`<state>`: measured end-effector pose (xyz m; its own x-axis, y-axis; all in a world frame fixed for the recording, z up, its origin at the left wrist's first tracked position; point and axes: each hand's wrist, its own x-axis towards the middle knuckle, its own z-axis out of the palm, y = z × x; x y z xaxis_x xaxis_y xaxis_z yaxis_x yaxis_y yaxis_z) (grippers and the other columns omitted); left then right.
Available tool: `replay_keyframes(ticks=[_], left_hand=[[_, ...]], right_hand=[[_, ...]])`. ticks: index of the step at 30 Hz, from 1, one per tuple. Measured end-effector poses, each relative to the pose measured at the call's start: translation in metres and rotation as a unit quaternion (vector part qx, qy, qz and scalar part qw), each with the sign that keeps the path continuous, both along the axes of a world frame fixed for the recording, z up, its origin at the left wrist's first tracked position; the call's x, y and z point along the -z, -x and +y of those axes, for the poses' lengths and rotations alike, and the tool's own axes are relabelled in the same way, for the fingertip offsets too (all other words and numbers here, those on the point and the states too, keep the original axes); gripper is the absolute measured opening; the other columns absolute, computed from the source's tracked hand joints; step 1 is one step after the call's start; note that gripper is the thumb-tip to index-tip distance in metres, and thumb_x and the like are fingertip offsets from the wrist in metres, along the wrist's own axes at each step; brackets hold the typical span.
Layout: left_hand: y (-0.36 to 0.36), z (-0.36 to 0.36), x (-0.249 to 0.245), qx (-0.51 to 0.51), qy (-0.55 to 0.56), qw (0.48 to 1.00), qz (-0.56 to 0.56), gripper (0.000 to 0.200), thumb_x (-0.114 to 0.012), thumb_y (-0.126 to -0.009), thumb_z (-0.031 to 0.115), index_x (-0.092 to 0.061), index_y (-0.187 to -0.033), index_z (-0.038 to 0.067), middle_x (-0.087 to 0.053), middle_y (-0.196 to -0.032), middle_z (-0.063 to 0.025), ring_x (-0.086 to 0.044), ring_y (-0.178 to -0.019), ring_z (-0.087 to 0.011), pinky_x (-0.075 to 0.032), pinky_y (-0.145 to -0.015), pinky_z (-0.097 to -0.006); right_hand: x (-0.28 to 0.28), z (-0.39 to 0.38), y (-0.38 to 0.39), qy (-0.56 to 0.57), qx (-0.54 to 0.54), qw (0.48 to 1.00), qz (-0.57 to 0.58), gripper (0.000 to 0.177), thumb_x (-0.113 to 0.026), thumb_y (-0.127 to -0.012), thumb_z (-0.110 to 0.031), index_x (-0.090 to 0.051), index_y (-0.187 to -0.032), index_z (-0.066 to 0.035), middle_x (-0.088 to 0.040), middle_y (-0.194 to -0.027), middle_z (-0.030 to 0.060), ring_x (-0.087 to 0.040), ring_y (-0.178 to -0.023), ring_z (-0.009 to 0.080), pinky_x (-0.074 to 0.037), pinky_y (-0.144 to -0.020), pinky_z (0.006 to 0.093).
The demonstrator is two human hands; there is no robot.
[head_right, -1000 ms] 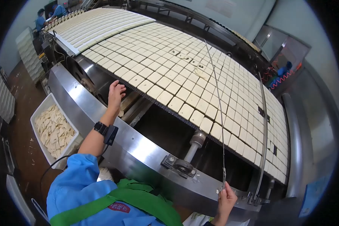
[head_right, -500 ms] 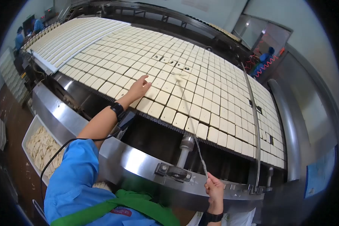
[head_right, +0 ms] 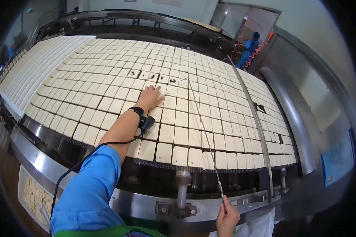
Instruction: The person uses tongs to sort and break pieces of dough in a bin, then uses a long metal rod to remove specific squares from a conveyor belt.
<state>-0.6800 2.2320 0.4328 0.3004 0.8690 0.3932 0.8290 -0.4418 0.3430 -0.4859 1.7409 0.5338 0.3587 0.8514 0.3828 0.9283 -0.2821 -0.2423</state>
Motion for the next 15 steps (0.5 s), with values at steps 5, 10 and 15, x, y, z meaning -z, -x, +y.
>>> replay_keyframes(ticks=[5, 10, 15], left_hand=[[-0.016, 0.031, 0.004, 0.040, 0.017, 0.999, -0.021, 0.036, -0.056, -0.082, 0.039, -0.055, -0.104, 0.011, -0.052, -0.099, -0.0139, -0.053, -0.095, -0.0314, -0.047, -0.076, -0.0414], [-0.011, 0.055, 0.020, 0.075, -0.013, 0.996, -0.054, 0.027, -0.056, -0.081, 0.031, -0.059, -0.090, 0.007, -0.057, -0.091, -0.0133, -0.059, -0.084, -0.0317, -0.048, -0.072, -0.0415], [0.022, 0.080, 0.013, 0.094, 0.126, 0.874, -0.459, 0.019, -0.055, -0.085, 0.024, -0.056, -0.083, 0.005, -0.059, -0.077, -0.0097, -0.057, -0.070, -0.0237, -0.046, -0.060, -0.0348]], right_hand=[[-0.002, 0.018, 0.014, 0.063, 0.054, 0.996, -0.045, 0.033, -0.056, -0.081, -0.007, -0.060, -0.113, -0.013, -0.058, -0.073, 0.0170, -0.056, -0.063, 0.0319, -0.045, -0.060, 0.0359], [-0.007, 0.019, 0.022, 0.046, -0.067, 0.986, -0.144, 0.031, -0.056, -0.081, -0.006, -0.061, -0.112, -0.009, -0.056, -0.064, 0.0098, -0.051, -0.053, 0.0245, -0.041, -0.052, 0.0311], [-0.005, 0.018, -0.003, 0.063, -0.025, 0.987, 0.143, 0.030, -0.058, -0.081, -0.003, -0.060, -0.110, 0.003, -0.053, -0.066, -0.0018, -0.046, -0.056, 0.0049, -0.037, -0.050, 0.0188]])
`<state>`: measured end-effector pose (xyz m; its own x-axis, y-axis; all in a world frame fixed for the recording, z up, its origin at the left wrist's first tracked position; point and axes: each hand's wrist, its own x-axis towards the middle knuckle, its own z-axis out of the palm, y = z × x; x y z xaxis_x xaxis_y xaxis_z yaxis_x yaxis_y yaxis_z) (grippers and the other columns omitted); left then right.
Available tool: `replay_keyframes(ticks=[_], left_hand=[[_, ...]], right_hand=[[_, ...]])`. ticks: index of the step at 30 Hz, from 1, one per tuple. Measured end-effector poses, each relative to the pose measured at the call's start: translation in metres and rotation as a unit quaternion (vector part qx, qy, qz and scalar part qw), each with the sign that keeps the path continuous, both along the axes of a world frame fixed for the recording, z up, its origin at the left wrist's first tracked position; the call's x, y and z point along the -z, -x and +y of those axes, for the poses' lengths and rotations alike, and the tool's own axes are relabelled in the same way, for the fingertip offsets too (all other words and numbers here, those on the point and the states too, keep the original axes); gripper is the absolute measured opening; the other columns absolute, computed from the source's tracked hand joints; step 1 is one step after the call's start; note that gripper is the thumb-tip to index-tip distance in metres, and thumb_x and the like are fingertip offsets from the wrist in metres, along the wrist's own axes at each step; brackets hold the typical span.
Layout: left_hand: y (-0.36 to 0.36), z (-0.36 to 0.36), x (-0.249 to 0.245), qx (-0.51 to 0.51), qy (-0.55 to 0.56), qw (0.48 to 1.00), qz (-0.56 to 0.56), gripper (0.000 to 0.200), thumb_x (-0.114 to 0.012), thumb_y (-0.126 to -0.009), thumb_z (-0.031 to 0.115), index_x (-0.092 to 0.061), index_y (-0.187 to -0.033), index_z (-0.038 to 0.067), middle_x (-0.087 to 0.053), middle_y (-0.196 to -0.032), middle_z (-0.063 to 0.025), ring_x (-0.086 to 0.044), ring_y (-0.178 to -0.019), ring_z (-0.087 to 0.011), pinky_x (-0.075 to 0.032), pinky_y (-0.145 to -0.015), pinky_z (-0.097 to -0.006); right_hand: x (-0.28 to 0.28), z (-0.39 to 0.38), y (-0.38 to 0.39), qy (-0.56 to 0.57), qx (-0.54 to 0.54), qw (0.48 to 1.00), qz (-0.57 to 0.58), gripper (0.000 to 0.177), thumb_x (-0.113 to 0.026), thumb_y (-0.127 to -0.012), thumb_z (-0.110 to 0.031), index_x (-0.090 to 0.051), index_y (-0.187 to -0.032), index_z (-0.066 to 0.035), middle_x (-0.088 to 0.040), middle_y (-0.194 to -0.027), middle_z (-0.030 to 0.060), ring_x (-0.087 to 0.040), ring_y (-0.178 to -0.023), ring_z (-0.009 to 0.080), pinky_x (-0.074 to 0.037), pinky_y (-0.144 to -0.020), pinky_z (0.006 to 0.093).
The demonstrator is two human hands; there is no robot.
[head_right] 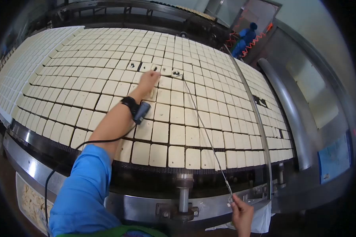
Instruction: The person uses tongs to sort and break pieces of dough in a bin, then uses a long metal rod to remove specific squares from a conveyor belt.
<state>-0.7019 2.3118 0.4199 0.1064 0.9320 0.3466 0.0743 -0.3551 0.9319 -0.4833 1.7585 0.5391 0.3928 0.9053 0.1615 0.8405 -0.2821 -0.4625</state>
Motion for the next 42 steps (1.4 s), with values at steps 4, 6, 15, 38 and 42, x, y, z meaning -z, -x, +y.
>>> replay_keyframes(ticks=[4, 6, 15, 38, 42], left_hand=[[0.086, -0.028, -0.024, 0.183, 0.215, 0.828, -0.485, 0.026, -0.048, -0.092, 0.031, -0.051, -0.081, 0.008, -0.042, -0.059, 0.0001, -0.039, -0.048, -0.0103, -0.036, -0.042, -0.0227], [0.139, -0.042, -0.023, 0.242, 0.227, 0.731, -0.596, 0.027, -0.047, -0.092, 0.031, -0.048, -0.080, 0.006, -0.040, -0.058, -0.0003, -0.036, -0.045, -0.0096, -0.033, -0.039, -0.0212], [0.336, -0.249, 0.001, 0.123, 0.078, 0.633, -0.761, 0.018, -0.043, -0.090, 0.015, -0.045, -0.087, -0.002, -0.045, -0.073, -0.0064, -0.039, -0.058, -0.0115, -0.037, -0.049, -0.0251], [0.435, -0.489, 0.094, -0.113, 0.298, 0.558, -0.766, 0.009, -0.043, -0.079, 0.009, -0.045, -0.072, 0.003, -0.043, -0.059, -0.0033, -0.041, -0.047, -0.0109, -0.038, -0.041, -0.0194], [0.459, -0.504, 0.106, -0.109, 0.293, 0.550, -0.774, 0.009, -0.042, -0.079, 0.009, -0.044, -0.072, 0.003, -0.042, -0.058, -0.0028, -0.040, -0.046, -0.0108, -0.037, -0.040, -0.0193]], right_hand=[[-0.003, 0.004, 0.012, -0.005, 0.127, 0.904, 0.409, 0.031, -0.058, -0.083, -0.006, -0.057, -0.113, 0.003, -0.053, -0.063, 0.0001, -0.044, -0.049, 0.0056, -0.034, -0.045, 0.0177], [0.005, 0.003, 0.020, -0.015, 0.152, 0.835, 0.529, 0.037, -0.056, -0.086, -0.009, -0.051, -0.120, 0.002, -0.048, -0.059, -0.0022, -0.039, -0.046, 0.0046, -0.031, -0.041, 0.0180], [0.044, 0.012, 0.033, -0.094, 0.038, 0.986, 0.135, 0.027, -0.056, -0.083, -0.004, -0.060, -0.109, 0.001, -0.061, -0.067, 0.0045, -0.054, -0.057, 0.0116, -0.042, -0.053, 0.0233], [0.008, 0.020, 0.072, -0.023, 0.029, 0.920, 0.390, 0.029, -0.055, -0.086, -0.008, -0.057, -0.114, 0.000, -0.047, -0.058, -0.0042, -0.037, -0.047, 0.0026, -0.026, -0.041, 0.0173], [0.041, 0.021, 0.060, -0.064, -0.014, 0.940, 0.334, 0.029, -0.054, -0.086, -0.007, -0.058, -0.113, 0.000, -0.047, -0.060, -0.0050, -0.037, -0.048, 0.0021, -0.029, -0.043, 0.0173]])
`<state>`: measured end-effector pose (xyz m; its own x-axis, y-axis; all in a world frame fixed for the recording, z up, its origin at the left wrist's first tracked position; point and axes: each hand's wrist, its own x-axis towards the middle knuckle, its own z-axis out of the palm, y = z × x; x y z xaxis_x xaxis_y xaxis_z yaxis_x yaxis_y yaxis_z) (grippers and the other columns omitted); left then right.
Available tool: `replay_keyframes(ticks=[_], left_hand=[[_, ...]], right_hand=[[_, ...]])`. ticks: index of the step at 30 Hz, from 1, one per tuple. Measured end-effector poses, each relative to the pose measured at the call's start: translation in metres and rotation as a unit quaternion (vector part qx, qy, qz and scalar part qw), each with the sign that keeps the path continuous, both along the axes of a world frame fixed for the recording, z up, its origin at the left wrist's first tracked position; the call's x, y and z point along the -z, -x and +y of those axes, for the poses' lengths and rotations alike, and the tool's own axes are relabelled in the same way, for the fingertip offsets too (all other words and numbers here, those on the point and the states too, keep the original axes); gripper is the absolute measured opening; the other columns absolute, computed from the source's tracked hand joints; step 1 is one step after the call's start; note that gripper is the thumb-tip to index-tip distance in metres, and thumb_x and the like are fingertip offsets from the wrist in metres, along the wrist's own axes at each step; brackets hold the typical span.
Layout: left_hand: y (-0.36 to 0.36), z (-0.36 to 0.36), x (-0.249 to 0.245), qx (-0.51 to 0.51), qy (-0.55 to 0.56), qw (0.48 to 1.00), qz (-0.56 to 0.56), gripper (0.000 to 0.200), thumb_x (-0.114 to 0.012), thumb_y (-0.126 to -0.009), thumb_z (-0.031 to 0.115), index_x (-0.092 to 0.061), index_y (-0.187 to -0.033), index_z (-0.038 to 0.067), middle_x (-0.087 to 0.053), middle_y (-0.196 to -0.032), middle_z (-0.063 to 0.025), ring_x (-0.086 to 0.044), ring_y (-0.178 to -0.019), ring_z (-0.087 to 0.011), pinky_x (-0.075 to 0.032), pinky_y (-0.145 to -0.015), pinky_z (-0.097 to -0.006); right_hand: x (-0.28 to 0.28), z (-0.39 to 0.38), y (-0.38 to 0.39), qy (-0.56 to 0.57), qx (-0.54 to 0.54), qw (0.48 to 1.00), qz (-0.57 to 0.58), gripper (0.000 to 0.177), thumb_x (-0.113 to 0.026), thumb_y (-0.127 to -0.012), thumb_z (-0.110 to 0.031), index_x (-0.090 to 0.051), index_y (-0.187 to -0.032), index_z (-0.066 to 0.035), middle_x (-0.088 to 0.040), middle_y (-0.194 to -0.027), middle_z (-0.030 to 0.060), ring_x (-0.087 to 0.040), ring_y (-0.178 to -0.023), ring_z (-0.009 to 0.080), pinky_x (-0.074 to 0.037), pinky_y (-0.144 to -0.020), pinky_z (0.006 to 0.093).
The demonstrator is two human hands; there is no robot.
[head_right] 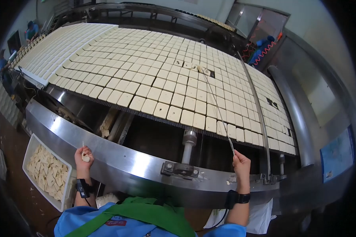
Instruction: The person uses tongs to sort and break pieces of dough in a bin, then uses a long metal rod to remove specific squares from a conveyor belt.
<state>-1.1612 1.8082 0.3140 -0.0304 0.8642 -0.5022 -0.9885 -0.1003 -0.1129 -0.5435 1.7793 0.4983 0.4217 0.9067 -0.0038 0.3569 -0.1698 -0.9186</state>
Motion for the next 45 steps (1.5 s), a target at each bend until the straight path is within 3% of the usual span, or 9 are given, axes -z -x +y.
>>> replay_keyframes(ticks=[11, 15, 17, 23, 32, 35, 39, 41, 45], left_hand=[[0.027, -0.009, -0.004, -0.007, 0.016, 1.000, 0.020, 0.008, -0.043, -0.077, 0.009, -0.043, -0.071, 0.003, -0.040, -0.058, -0.0020, -0.037, -0.044, -0.0098, -0.036, -0.040, -0.0189], [0.027, -0.008, -0.006, 0.011, 0.014, 1.000, 0.006, 0.009, -0.044, -0.077, 0.009, -0.043, -0.071, 0.003, -0.041, -0.058, -0.0021, -0.037, -0.044, -0.0097, -0.036, -0.040, -0.0188], [0.028, -0.005, -0.006, 0.017, 0.014, 1.000, 0.006, 0.009, -0.044, -0.077, 0.009, -0.044, -0.071, 0.003, -0.041, -0.058, -0.0022, -0.037, -0.044, -0.0097, -0.036, -0.040, -0.0188], [0.036, -0.007, -0.011, 0.012, 0.034, 0.999, 0.013, 0.008, -0.044, -0.078, 0.008, -0.044, -0.072, 0.003, -0.043, -0.060, -0.0024, -0.039, -0.044, -0.0097, -0.037, -0.040, -0.0187], [0.067, -0.009, -0.009, -0.010, 0.040, 0.999, 0.008, 0.008, -0.042, -0.078, 0.008, -0.046, -0.075, 0.001, -0.046, -0.061, -0.0030, -0.041, -0.045, -0.0100, -0.038, -0.040, -0.0183], [0.077, -0.012, -0.007, -0.012, 0.058, 0.998, -0.001, 0.009, -0.042, -0.077, 0.008, -0.046, -0.076, 0.000, -0.047, -0.062, -0.0036, -0.043, -0.046, -0.0106, -0.040, -0.041, -0.0183], [0.086, -0.010, -0.005, 0.000, 0.040, 0.999, 0.008, 0.010, -0.044, -0.078, 0.010, -0.047, -0.077, 0.000, -0.048, -0.063, -0.0042, -0.044, -0.046, -0.0113, -0.041, -0.041, -0.0191], [0.084, -0.004, -0.011, 0.001, 0.048, 0.999, 0.021, 0.011, -0.044, -0.078, 0.010, -0.047, -0.077, 0.000, -0.047, -0.063, -0.0044, -0.044, -0.047, -0.0115, -0.041, -0.041, -0.0194], [0.085, 0.010, -0.024, 0.065, 0.014, 0.996, 0.051, 0.017, -0.042, -0.081, 0.017, -0.050, -0.081, 0.002, -0.052, -0.069, -0.0076, -0.048, -0.052, -0.0125, -0.043, -0.043, -0.0213]], right_hand=[[-0.063, -0.010, 0.064, 0.080, 0.021, 0.844, -0.530, 0.029, -0.062, -0.078, -0.015, -0.064, -0.107, -0.018, -0.064, -0.083, 0.0148, -0.063, -0.074, 0.0301, -0.048, -0.065, 0.0365], [-0.043, 0.000, 0.009, -0.052, -0.086, 0.920, -0.379, 0.028, -0.059, -0.082, -0.012, -0.062, -0.110, -0.009, -0.064, -0.069, 0.0101, -0.061, -0.060, 0.0154, -0.045, -0.054, 0.0287], [-0.054, 0.001, 0.018, 0.077, -0.028, 0.996, -0.035, 0.027, -0.053, -0.087, -0.013, -0.060, -0.112, -0.006, -0.053, -0.059, -0.0031, -0.041, -0.041, 0.0051, -0.031, -0.038, 0.0187], [-0.040, -0.010, 0.043, 0.087, 0.022, 0.989, 0.120, 0.030, -0.052, -0.088, -0.012, -0.056, -0.117, -0.005, -0.047, -0.056, -0.0034, -0.030, -0.038, 0.0021, -0.021, -0.033, 0.0186], [-0.019, 0.008, 0.074, -0.032, -0.004, 0.966, -0.256, 0.025, -0.058, -0.083, -0.010, -0.063, -0.107, -0.005, -0.062, -0.066, 0.0050, -0.055, -0.054, 0.0121, -0.043, -0.052, 0.0266], [-0.057, 0.001, 0.119, 0.043, 0.007, 0.821, -0.569, 0.026, -0.059, -0.080, -0.011, -0.064, -0.105, -0.008, -0.066, -0.078, 0.0136, -0.064, -0.067, 0.0206, -0.047, -0.061, 0.0318], [-0.039, 0.013, 0.064, -0.065, -0.058, 0.898, -0.431, 0.027, -0.058, -0.081, -0.010, -0.064, -0.107, -0.008, -0.064, -0.069, 0.0128, -0.061, -0.057, 0.0199, -0.044, -0.052, 0.0302], [-0.039, 0.015, 0.063, 0.023, -0.027, 0.996, -0.088, 0.028, -0.055, -0.084, -0.009, -0.061, -0.111, -0.005, -0.055, -0.059, 0.0022, -0.048, -0.046, 0.0097, -0.034, -0.041, 0.0229], [-0.058, -0.003, 0.101, 0.074, 0.020, 0.996, 0.043, 0.033, -0.051, -0.088, -0.010, -0.053, -0.120, -0.002, -0.046, -0.057, -0.0045, -0.035, -0.043, 0.0021, -0.024, -0.037, 0.0170]])
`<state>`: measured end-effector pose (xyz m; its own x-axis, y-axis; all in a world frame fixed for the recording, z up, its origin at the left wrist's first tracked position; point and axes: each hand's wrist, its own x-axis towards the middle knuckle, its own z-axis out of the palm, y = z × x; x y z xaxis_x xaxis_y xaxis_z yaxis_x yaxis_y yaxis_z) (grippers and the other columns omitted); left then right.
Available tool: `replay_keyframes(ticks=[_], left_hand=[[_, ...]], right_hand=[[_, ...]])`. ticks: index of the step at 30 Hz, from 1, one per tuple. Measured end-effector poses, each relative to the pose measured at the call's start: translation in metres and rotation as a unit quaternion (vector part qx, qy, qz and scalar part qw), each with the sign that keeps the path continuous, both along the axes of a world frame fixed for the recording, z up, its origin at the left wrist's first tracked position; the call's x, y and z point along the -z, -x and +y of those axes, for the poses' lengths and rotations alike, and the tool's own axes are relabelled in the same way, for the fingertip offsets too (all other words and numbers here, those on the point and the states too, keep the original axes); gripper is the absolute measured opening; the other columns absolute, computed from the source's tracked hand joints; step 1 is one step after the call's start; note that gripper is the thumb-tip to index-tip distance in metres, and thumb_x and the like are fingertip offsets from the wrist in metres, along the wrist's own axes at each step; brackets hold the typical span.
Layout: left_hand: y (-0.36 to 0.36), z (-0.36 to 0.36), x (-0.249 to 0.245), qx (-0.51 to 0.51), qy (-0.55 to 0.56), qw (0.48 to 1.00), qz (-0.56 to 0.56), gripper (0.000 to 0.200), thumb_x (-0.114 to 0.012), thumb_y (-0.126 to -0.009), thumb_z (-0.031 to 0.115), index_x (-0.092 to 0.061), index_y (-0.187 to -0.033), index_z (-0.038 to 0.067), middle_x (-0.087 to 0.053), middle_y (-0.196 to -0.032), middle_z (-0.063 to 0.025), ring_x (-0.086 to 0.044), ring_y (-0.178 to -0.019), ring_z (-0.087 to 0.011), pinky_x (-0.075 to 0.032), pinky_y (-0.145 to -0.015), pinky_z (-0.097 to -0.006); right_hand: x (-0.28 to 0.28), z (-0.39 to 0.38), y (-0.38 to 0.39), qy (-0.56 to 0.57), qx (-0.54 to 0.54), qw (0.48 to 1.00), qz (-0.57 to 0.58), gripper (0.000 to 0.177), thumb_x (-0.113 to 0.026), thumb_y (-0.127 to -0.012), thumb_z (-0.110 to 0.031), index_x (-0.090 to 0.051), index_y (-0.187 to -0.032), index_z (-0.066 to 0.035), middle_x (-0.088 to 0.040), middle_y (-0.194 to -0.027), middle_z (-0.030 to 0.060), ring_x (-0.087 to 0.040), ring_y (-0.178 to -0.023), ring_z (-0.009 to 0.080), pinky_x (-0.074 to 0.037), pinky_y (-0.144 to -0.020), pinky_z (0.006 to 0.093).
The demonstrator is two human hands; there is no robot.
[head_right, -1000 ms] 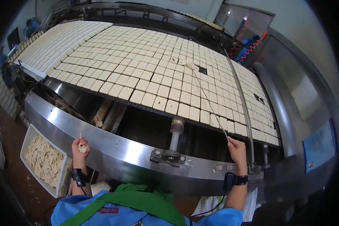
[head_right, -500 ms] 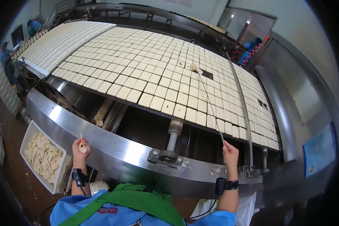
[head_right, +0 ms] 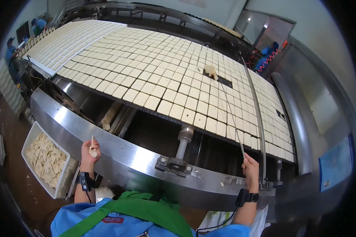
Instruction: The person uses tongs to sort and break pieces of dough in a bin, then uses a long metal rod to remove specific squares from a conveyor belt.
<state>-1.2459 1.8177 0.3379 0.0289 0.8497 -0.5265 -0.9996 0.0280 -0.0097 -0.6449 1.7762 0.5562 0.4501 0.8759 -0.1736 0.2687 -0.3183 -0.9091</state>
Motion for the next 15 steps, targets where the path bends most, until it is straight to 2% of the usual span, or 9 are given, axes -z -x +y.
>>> replay_keyframes(ticks=[1, 4, 6, 8, 10, 14, 15], left_hand=[[-0.001, 0.003, -0.003, 0.036, -0.020, 0.999, 0.020, 0.020, -0.041, -0.082, 0.019, -0.051, -0.084, 0.002, -0.054, -0.072, -0.0089, -0.051, -0.055, -0.0134, -0.045, -0.044, -0.0223], [-0.009, 0.031, -0.002, 0.052, -0.069, 0.996, -0.005, 0.026, -0.040, -0.084, 0.024, -0.054, -0.092, 0.003, -0.058, -0.081, -0.0127, -0.057, -0.064, -0.0177, -0.050, -0.050, -0.0255], [-0.022, 0.052, -0.021, 0.060, -0.039, 0.997, -0.001, 0.030, -0.040, -0.086, 0.026, -0.053, -0.099, 0.003, -0.059, -0.088, -0.0164, -0.061, -0.074, -0.0236, -0.054, -0.059, -0.0297], [-0.033, 0.076, -0.039, 0.092, -0.067, 0.993, -0.040, 0.033, -0.041, -0.087, 0.030, -0.052, -0.101, 0.002, -0.059, -0.092, -0.0196, -0.061, -0.079, -0.0278, -0.055, -0.065, -0.0343], [-0.043, 0.107, -0.044, 0.114, -0.123, 0.985, -0.045, 0.043, -0.041, -0.088, 0.036, -0.050, -0.109, 0.000, -0.057, -0.099, -0.0215, -0.061, -0.085, -0.0299, -0.055, -0.070, -0.0370], [-0.061, 0.163, -0.088, 0.129, -0.170, 0.976, -0.044, 0.049, -0.041, -0.089, 0.039, -0.046, -0.112, -0.004, -0.055, -0.105, -0.0252, -0.058, -0.093, -0.0344, -0.051, -0.080, -0.0435], [-0.060, 0.177, -0.094, 0.139, -0.191, 0.971, -0.037, 0.054, -0.041, -0.088, 0.043, -0.043, -0.114, -0.004, -0.054, -0.106, -0.0260, -0.057, -0.094, -0.0358, -0.050, -0.082, -0.0442]], right_hand=[[-0.002, -0.005, 0.005, -0.002, -0.007, 0.999, 0.037, 0.035, -0.050, -0.089, -0.011, -0.050, -0.123, -0.001, -0.044, -0.056, -0.0051, -0.033, -0.043, 0.0011, -0.023, -0.037, 0.0160], [0.004, -0.016, 0.007, -0.040, 0.011, 0.998, 0.055, 0.035, -0.050, -0.090, -0.011, -0.050, -0.122, 0.000, -0.043, -0.056, -0.0053, -0.032, -0.042, 0.0012, -0.023, -0.037, 0.0157], [0.000, -0.027, 0.012, -0.051, -0.003, 0.998, 0.047, 0.035, -0.049, -0.090, -0.011, -0.049, -0.123, 0.001, -0.042, -0.056, -0.0057, -0.033, -0.043, 0.0014, -0.024, -0.037, 0.0156], [0.000, -0.038, 0.016, -0.087, -0.027, 0.995, 0.042, 0.036, -0.049, -0.089, -0.010, -0.048, -0.123, 0.003, -0.041, -0.056, -0.0063, -0.033, -0.043, 0.0016, -0.025, -0.038, 0.0156], [-0.018, -0.056, 0.037, -0.075, -0.042, 0.996, 0.020, 0.040, -0.051, -0.088, -0.013, -0.047, -0.123, 0.005, -0.041, -0.056, -0.0067, -0.033, -0.043, 0.0018, -0.025, -0.039, 0.0160], [-0.027, -0.087, 0.065, -0.060, -0.103, 0.993, 0.003, 0.051, -0.058, -0.084, -0.022, -0.045, -0.123, 0.008, -0.040, -0.054, -0.0063, -0.035, -0.044, 0.0020, -0.026, -0.039, 0.0160], [-0.025, -0.098, 0.068, -0.057, -0.127, 0.990, 0.019, 0.048, -0.057, -0.085, -0.020, -0.046, -0.122, 0.008, -0.040, -0.055, -0.0071, -0.034, -0.044, 0.0015, -0.025, -0.040, 0.0165]])
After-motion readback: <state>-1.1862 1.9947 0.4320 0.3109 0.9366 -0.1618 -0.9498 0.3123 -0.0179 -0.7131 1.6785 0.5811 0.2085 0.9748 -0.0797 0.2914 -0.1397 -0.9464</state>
